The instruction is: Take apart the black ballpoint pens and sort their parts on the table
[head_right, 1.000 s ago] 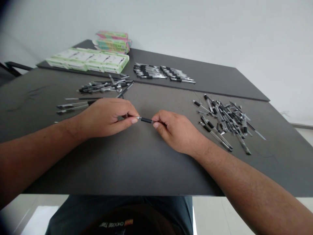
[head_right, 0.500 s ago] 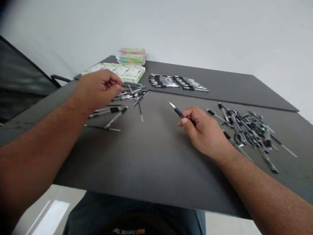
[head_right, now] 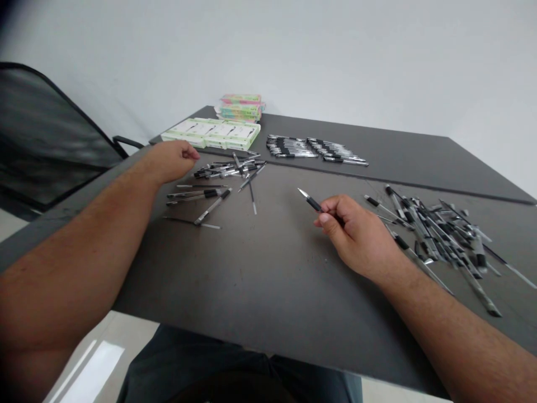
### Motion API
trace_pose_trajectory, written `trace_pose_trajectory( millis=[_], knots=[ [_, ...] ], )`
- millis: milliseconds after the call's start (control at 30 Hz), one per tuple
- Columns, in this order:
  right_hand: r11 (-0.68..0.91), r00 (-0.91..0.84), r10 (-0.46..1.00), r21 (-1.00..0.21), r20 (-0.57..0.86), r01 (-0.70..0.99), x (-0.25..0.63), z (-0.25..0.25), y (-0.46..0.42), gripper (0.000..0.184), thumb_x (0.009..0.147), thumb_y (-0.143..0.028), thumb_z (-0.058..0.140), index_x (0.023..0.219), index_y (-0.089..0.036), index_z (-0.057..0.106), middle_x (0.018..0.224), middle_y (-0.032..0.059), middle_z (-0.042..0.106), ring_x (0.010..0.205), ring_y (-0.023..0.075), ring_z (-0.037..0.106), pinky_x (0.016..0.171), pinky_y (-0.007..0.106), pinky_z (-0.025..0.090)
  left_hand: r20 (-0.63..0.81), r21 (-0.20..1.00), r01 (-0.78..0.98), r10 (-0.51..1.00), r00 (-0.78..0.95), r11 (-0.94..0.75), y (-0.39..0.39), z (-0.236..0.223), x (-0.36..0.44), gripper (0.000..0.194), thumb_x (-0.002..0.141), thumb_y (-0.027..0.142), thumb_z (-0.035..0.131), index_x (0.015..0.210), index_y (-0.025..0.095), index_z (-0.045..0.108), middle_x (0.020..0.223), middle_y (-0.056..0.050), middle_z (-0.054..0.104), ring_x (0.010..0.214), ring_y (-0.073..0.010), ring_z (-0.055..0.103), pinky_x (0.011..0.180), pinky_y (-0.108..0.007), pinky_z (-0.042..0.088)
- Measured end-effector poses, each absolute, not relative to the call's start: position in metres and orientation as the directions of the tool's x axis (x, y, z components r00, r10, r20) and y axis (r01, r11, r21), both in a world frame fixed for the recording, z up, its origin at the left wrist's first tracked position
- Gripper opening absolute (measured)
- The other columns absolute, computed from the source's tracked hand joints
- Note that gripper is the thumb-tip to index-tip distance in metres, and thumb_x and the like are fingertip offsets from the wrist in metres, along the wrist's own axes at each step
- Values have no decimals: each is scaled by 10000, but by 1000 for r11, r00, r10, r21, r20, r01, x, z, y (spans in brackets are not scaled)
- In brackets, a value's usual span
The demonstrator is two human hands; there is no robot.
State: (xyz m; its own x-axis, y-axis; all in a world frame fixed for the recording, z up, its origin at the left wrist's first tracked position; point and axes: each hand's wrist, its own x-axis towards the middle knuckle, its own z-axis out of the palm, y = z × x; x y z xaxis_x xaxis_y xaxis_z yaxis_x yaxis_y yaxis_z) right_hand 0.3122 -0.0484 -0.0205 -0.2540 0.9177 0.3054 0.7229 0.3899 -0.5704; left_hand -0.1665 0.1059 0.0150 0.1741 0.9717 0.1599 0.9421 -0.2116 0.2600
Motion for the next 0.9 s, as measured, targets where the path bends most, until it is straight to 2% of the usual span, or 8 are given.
trace_pose_trajectory(
  millis=[200, 333, 433, 700, 900],
  knots=[
    [413, -268, 907, -557, 325, 720, 312, -21, -48, 231, 1143, -480, 626, 1132, -261, 700, 963, 91, 859, 853, 294, 816, 802, 446, 602, 139, 185, 968, 980, 145, -170, 107, 17, -166, 219, 917, 400, 731, 980, 198, 787, 870, 1, 752, 884, -187, 528, 837, -374, 435],
    [423, -278, 903, -555, 328, 716, 311, -21, -48, 242, 1146, -486, 622, 1126, -259, 702, 955, 89, 858, 835, 288, 812, 785, 441, 599, 38, 134, 987, 996, 80, -85, 116, 12, -159, 272, 831, 384, 744, 997, 219, 883, 961, -67, 860, 947, -274, 695, 847, -382, 503],
    [420, -274, 904, -557, 329, 716, 312, -22, -48, 255, 1147, -502, 624, 1126, -260, 702, 949, 88, 860, 824, 284, 810, 771, 434, 596, -49, 84, 996, 998, 41, -37, 119, 10, -153, 316, 803, 387, 729, 1021, 258, 917, 1003, -66, 898, 1030, -311, 767, 873, -361, 534],
    [410, -274, 909, -564, 313, 717, 311, -21, -49, 232, 1145, -476, 631, 1130, -256, 702, 955, 84, 859, 824, 282, 812, 766, 428, 591, -97, 73, 997, 995, 37, -30, 116, 11, -148, 272, 823, 491, 772, 886, 250, 882, 839, -61, 836, 961, -299, 746, 863, -359, 495],
    [439, -295, 896, -551, 333, 710, 310, -18, -48, 252, 1145, -492, 623, 1104, -258, 707, 931, 84, 856, 809, 277, 804, 757, 421, 585, -85, 89, 995, 995, 59, -51, 118, 12, -151, 294, 823, 505, 788, 927, 244, 875, 878, -70, 829, 952, -300, 735, 860, -382, 460]
  ],
)
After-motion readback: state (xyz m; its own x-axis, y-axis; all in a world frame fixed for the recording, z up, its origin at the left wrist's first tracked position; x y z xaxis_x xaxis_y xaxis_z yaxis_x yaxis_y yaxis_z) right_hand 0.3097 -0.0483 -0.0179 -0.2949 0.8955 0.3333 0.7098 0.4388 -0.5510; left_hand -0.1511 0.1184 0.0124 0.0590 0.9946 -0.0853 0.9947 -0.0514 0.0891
